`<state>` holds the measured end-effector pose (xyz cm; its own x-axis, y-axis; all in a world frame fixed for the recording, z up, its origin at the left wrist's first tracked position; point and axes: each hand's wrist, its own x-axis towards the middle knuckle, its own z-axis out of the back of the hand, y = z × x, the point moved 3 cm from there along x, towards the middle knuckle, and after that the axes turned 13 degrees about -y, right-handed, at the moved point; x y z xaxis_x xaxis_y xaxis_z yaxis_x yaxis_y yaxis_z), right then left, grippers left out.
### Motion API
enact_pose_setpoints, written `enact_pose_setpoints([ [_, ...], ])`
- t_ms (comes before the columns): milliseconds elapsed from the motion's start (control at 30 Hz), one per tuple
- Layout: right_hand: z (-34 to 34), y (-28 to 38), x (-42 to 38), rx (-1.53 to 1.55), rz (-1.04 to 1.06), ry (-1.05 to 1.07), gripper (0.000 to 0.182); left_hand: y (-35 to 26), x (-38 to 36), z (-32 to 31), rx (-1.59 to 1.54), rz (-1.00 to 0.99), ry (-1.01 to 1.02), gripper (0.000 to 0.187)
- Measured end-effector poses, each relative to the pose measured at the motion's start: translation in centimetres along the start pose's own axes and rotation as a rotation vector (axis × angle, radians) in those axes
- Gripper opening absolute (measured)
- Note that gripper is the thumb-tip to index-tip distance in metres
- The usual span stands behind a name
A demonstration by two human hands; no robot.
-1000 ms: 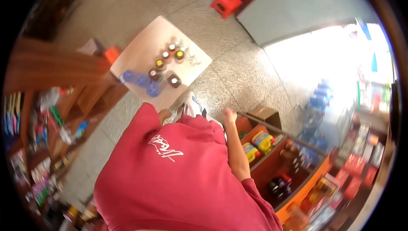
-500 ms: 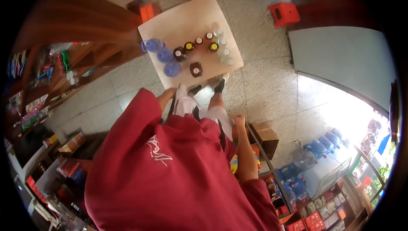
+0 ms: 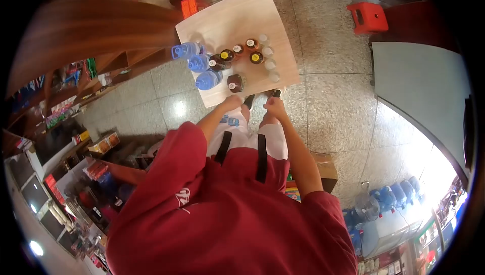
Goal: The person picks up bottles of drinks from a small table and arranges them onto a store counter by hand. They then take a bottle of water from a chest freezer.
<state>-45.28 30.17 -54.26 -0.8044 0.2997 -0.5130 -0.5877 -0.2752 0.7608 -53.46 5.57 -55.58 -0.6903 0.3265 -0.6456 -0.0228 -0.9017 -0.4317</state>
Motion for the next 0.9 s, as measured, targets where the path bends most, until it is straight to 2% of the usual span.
enact_pose_setpoints([
  [67, 0.0, -0.7, 0.1, -0.037, 0.022, 0.047, 0.026, -2.0, 0.9, -1.6, -0.399, 0.113, 0.037, 0.031],
  [133, 0.2, -1.3, 0.5, -0.066, 0.020, 0.101, 0.028, -5.4, 1.4, -1.9, -0.455, 0.170, -0.014, 0.046],
  [167, -0.3, -1.8, 0.9, 0.014, -0.018, 0.142, 0.024, -6.6, 2.2, -2.3, -0.483, 0.194, -0.041, 0.054],
  [233, -1.7, -2.6, 1.8, 0.175, -0.097, 0.219, 0.018, -5.0, 6.3, -5.9, -0.611, 0.111, -0.314, 0.070],
  [267, -3.0, -3.3, 2.7, 0.182, -0.099, 0.249, 0.022, -4.0, 8.1, -6.9, -0.667, 0.067, -0.454, 0.078],
  [333, -5.4, -5.8, 3.6, 0.191, -0.112, 0.311, 0.035, -6.6, 8.4, -3.3, -0.656, 0.104, -0.664, 0.082],
  [367, -5.3, -4.1, 3.8, 0.295, -0.235, 0.286, 0.043, -7.6, 8.5, -1.3, -0.651, 0.128, -0.772, 0.084],
  [433, -3.9, 2.5, 3.2, 0.490, -0.481, 0.225, 0.060, -7.4, 10.5, -0.4, -0.634, 0.083, -0.783, 0.082],
  [467, -4.8, 2.6, 4.3, 0.492, -0.494, 0.300, 0.075, -7.2, 11.5, 0.4, -0.620, 0.056, -0.790, 0.081],
  [600, -5.8, 6.2, 7.7, 0.516, -0.332, 0.128, 0.065, -11.1, 9.8, 6.7, -0.627, 0.080, -0.561, 0.076],
  [667, -7.2, 5.8, 9.9, 0.466, -0.189, 0.043, 0.060, -10.4, 10.4, 6.1, -0.600, -0.136, -0.736, 0.073],
  [733, -7.0, 6.5, 11.0, 0.483, -0.221, 0.036, 0.055, -9.8, 10.8, 5.5, -0.629, -0.355, -0.897, 0.068],
  [900, -5.7, 9.5, 11.4, 0.380, -0.194, 0.046, 0.054, -8.1, 10.0, 4.1, -0.534, -0.134, -0.738, 0.067],
])
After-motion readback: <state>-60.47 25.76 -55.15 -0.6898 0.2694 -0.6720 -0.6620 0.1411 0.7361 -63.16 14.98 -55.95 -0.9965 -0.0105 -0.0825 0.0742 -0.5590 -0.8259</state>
